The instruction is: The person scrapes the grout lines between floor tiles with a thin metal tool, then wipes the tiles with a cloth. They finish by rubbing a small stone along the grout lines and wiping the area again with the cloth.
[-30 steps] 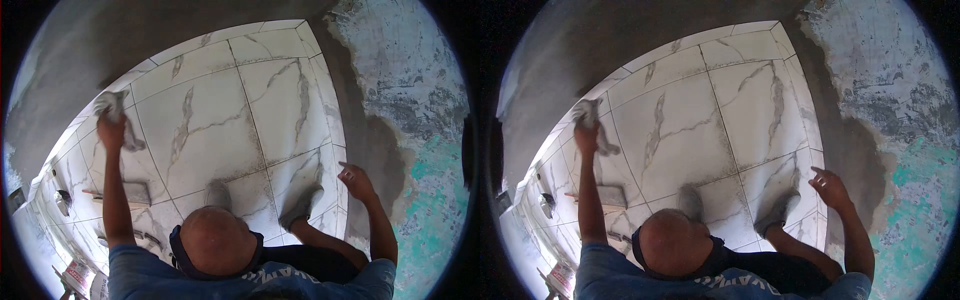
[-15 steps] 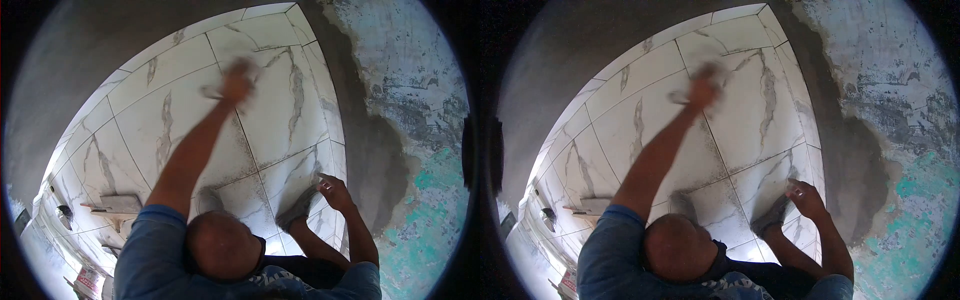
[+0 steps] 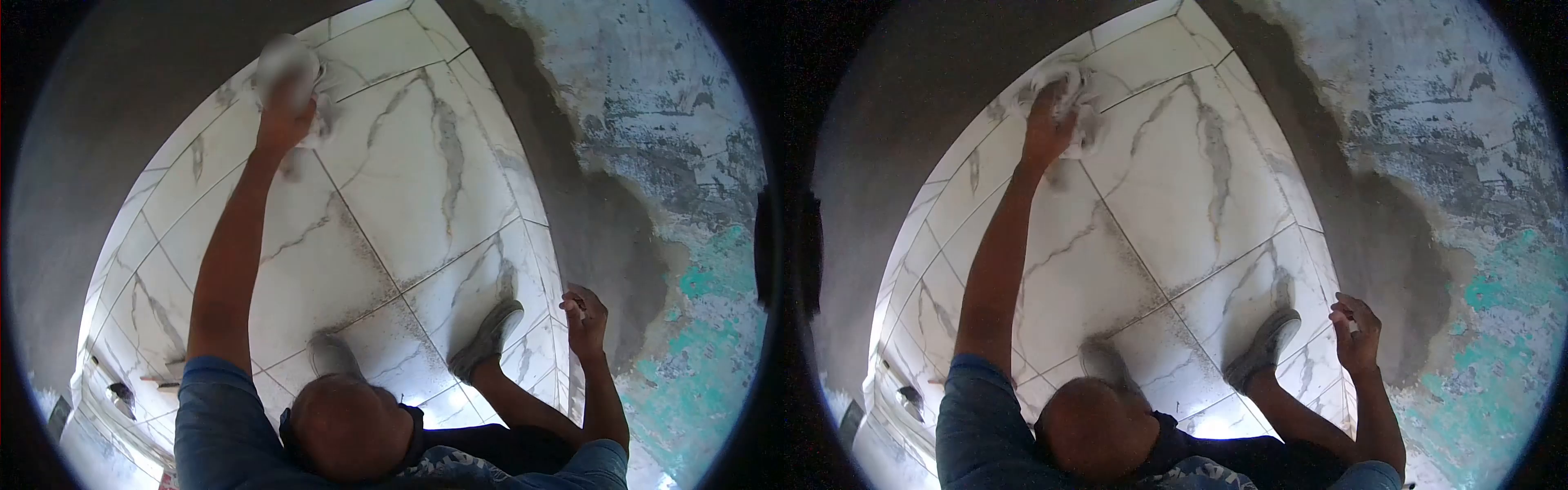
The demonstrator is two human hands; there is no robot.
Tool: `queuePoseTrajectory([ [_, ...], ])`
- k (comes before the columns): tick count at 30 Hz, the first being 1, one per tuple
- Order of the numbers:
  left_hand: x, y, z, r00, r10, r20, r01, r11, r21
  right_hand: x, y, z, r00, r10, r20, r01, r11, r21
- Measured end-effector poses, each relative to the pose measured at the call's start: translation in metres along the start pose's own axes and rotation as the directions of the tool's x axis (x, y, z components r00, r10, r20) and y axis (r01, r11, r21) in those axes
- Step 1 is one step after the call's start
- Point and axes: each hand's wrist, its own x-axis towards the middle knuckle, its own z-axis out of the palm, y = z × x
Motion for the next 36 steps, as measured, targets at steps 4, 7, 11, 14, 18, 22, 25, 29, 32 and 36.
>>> queuePoseTrajectory([
  [4,0.014,-0.012,0.064,0.983,-0.047,0.180,-0.071,0.801,0.594,-0.011,-0.010,-0.013,0.998,0.031,0.061,-0.029,0.999,-0.034],
  [7,0.040,-0.019,0.125,0.980,0.001,0.199,-0.097,0.875,0.474,-0.026,-0.006,-0.018,0.994,0.074,0.086,-0.071,0.997,-0.035],
  [11,0.027,0.035,0.225,0.773,-0.108,0.625,-0.024,0.980,0.198,-0.044,0.002,-0.015,0.986,0.149,0.069,-0.148,0.989,-0.021],
  [14,-0.033,0.122,0.227,0.798,0.117,0.591,0.111,0.936,-0.334,-0.057,0.003,-0.020,0.983,0.169,0.071,-0.169,0.986,-0.008],
  [18,-0.044,0.155,0.150,0.935,0.011,0.356,0.150,0.894,-0.422,-0.051,0.003,-0.016,0.967,0.251,0.044,-0.255,0.961,0.112],
  [22,-0.003,0.130,0.099,0.998,-0.024,0.058,0.035,0.980,-0.194,0.009,-0.009,0.024,0.994,0.097,0.056,-0.107,0.975,0.197],
  [25,0.054,0.057,0.134,0.996,0.092,-0.013,-0.090,0.990,0.108,0.040,-0.023,0.059,0.998,0.008,0.066,-0.030,0.940,0.339],
  [29,0.097,0.018,0.191,0.989,-0.115,0.091,0.037,0.799,0.600,0.044,-0.045,0.079,0.990,-0.016,0.142,-0.032,0.943,0.331],
  [32,0.102,0.006,0.219,0.999,0.039,0.011,-0.038,0.833,0.552,0.029,-0.034,0.089,0.989,0.044,0.145,-0.092,0.934,0.346],
  [36,0.096,0.032,0.240,0.946,-0.093,0.312,-0.097,0.833,0.544,0.010,-0.023,0.094,0.968,0.212,0.134,-0.247,0.897,0.367],
])
